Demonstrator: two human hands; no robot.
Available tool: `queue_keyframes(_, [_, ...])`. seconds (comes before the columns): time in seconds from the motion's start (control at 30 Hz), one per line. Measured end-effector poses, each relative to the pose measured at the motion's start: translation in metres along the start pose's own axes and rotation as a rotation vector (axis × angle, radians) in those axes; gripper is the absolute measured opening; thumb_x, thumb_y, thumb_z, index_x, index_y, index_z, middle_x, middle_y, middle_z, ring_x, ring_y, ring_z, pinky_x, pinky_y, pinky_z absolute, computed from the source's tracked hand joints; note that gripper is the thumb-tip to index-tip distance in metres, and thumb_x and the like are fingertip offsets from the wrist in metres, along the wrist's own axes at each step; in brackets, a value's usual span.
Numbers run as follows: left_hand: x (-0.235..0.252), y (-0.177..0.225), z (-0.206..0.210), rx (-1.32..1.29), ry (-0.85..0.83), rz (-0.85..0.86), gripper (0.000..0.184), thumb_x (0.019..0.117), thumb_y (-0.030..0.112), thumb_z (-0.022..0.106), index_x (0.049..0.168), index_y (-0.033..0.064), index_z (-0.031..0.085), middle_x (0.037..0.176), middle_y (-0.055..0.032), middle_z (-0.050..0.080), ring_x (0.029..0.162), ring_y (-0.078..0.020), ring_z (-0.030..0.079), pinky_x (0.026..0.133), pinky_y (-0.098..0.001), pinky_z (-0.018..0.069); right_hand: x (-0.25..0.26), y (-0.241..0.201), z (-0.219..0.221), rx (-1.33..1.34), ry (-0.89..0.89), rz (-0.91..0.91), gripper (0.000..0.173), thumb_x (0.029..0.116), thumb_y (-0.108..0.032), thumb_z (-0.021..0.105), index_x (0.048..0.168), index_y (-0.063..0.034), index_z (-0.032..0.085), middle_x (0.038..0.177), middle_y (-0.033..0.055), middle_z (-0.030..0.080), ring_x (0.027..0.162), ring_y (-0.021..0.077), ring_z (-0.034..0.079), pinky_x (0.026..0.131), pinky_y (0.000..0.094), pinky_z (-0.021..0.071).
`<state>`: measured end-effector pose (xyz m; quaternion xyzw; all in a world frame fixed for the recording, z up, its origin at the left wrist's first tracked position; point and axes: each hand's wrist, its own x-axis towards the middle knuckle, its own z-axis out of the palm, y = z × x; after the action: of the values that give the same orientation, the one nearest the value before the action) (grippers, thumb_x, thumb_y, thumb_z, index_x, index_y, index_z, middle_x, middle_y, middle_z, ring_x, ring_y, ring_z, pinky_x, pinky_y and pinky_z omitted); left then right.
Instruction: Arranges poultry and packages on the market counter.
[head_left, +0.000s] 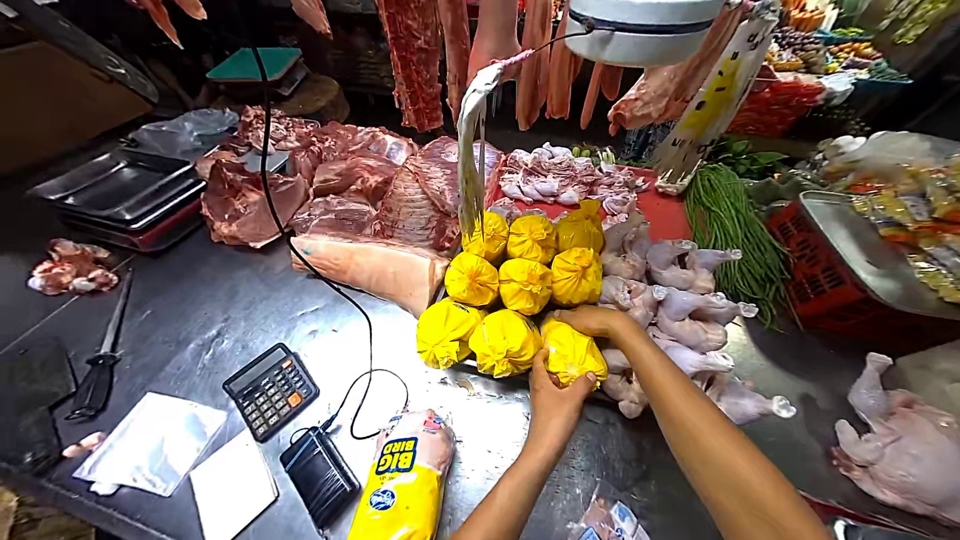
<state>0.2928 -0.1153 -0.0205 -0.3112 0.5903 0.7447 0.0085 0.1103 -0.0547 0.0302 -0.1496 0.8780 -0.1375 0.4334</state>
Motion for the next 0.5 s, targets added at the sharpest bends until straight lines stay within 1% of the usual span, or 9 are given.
queue_keyframes(0.07, [0.003, 0.0, -0.004, 0.031, 0.013, 0.017, 0.088, 0.0821, 0.027, 0.083, 0.153, 0.0054, 0.035, 0.115, -0.0216, 0.059, 0.092, -0.0284, 0.067, 0.079, -0.0443, 0.0608, -0.036, -0.009, -0.025, 0.068, 0.089, -0.088, 0.051, 0.1098, -0.04, 0.043, 0.131, 0.0023, 0.063, 0.123, 0.0254, 0.066, 0.112, 0.0372, 0.065, 0.098, 0.0575, 0.0487])
queue_keyframes(0.13, [0.005, 0.001, -0.007, 0.031, 0.026, 0.015, 0.08, 0.0836, 0.024, 0.081, 0.149, 0.0042, 0.039, 0.11, -0.0188, 0.06, 0.088, -0.0258, 0.067, 0.078, -0.0425, 0.0605, -0.054, -0.017, -0.068, 0.145, 0.316, -0.178, 0.039, 0.1098, -0.03, 0.045, 0.125, -0.0005, 0.064, 0.102, 0.0191, 0.071, 0.088, 0.0296, 0.069, 0.082, 0.0502, 0.0559])
queue_keyframes(0.17, [0.004, 0.0, -0.006, 0.029, 0.033, 0.008, 0.077, 0.0842, 0.022, 0.079, 0.147, 0.0035, 0.04, 0.109, -0.0181, 0.06, 0.086, -0.0254, 0.067, 0.078, -0.0422, 0.0606, -0.042, -0.014, -0.088, 0.161, 0.447, -0.25, 0.036, 0.1091, -0.027, 0.046, 0.123, -0.0014, 0.067, 0.102, 0.0203, 0.071, 0.088, 0.0329, 0.07, 0.082, 0.0552, 0.0557])
queue_keyframes(0.23, [0.001, -0.002, 0.001, 0.019, 0.055, 0.015, 0.069, 0.0847, 0.018, 0.077, 0.142, 0.002, 0.043, 0.106, -0.017, 0.06, 0.084, -0.0248, 0.067, 0.076, -0.042, 0.0604, -0.004, -0.006, -0.111, 0.162, 0.529, -0.338, 0.036, 0.108, -0.025, 0.046, 0.13, -0.0044, 0.066, 0.121, 0.0246, 0.068, 0.11, 0.0417, 0.066, 0.096, 0.0662, 0.0492])
queue_keyframes(0.27, [0.001, -0.001, 0.003, 0.012, 0.068, 0.031, 0.065, 0.0853, 0.017, 0.076, 0.14, 0.0007, 0.044, 0.105, -0.0169, 0.06, 0.084, -0.0247, 0.066, 0.076, -0.0419, 0.06, 0.013, -0.004, -0.11, 0.188, 0.453, -0.335, 0.041, 0.1102, -0.03, 0.045, 0.136, -0.0023, 0.062, 0.133, 0.0261, 0.063, 0.124, 0.0421, 0.06, 0.106, 0.0653, 0.0436])
queue_keyframes(0.3, [0.001, 0.0, 0.003, 0.0, 0.077, 0.046, 0.064, 0.0861, 0.017, 0.075, 0.14, -0.0002, 0.045, 0.105, -0.0169, 0.06, 0.084, -0.0243, 0.066, 0.077, -0.0415, 0.0603, 0.028, -0.004, -0.102, 0.223, 0.372, -0.302, 0.049, 0.1107, -0.037, 0.042, 0.137, 0.0003, 0.059, 0.138, 0.0265, 0.059, 0.13, 0.0394, 0.056, 0.11, 0.0614, 0.0412])
queue_keyframes(0.37, [-0.001, -0.001, 0.002, -0.038, 0.089, 0.055, 0.062, 0.0867, 0.016, 0.075, 0.138, -0.0009, 0.044, 0.104, -0.0162, 0.06, 0.081, -0.0224, 0.066, 0.076, -0.0396, 0.0604, 0.044, -0.007, -0.077, 0.16, 0.293, -0.223, 0.058, 0.1078, -0.048, 0.041, 0.136, -0.0009, 0.061, 0.142, 0.0259, 0.056, 0.135, 0.0394, 0.051, 0.112, 0.0611, 0.0393])
queue_keyframes(0.43, [-0.007, -0.003, 0.002, -0.075, 0.087, 0.035, 0.063, 0.0882, 0.017, 0.076, 0.139, -0.0014, 0.042, 0.104, -0.0161, 0.058, 0.08, -0.0218, 0.066, 0.076, -0.039, 0.061, 0.027, -0.017, -0.052, -0.025, 0.267, -0.169, 0.055, 0.1077, -0.047, 0.041, 0.145, -0.0116, 0.059, 0.155, 0.0268, 0.042, 0.143, 0.0496, 0.037, 0.114, 0.0685, 0.0312])
queue_keyframes(0.5, [-0.016, -0.003, 0.003, -0.072, 0.066, 0.038, 0.065, 0.0899, 0.019, 0.075, 0.142, -0.0009, 0.04, 0.105, -0.0148, 0.057, 0.08, -0.0198, 0.065, 0.076, -0.0371, 0.0602, 0.012, -0.017, -0.039, -0.137, 0.235, -0.133, 0.057, 0.1079, -0.05, 0.038, 0.153, -0.0176, 0.051, 0.16, 0.0249, 0.035, 0.146, 0.0506, 0.032, 0.116, 0.0683, 0.0284])
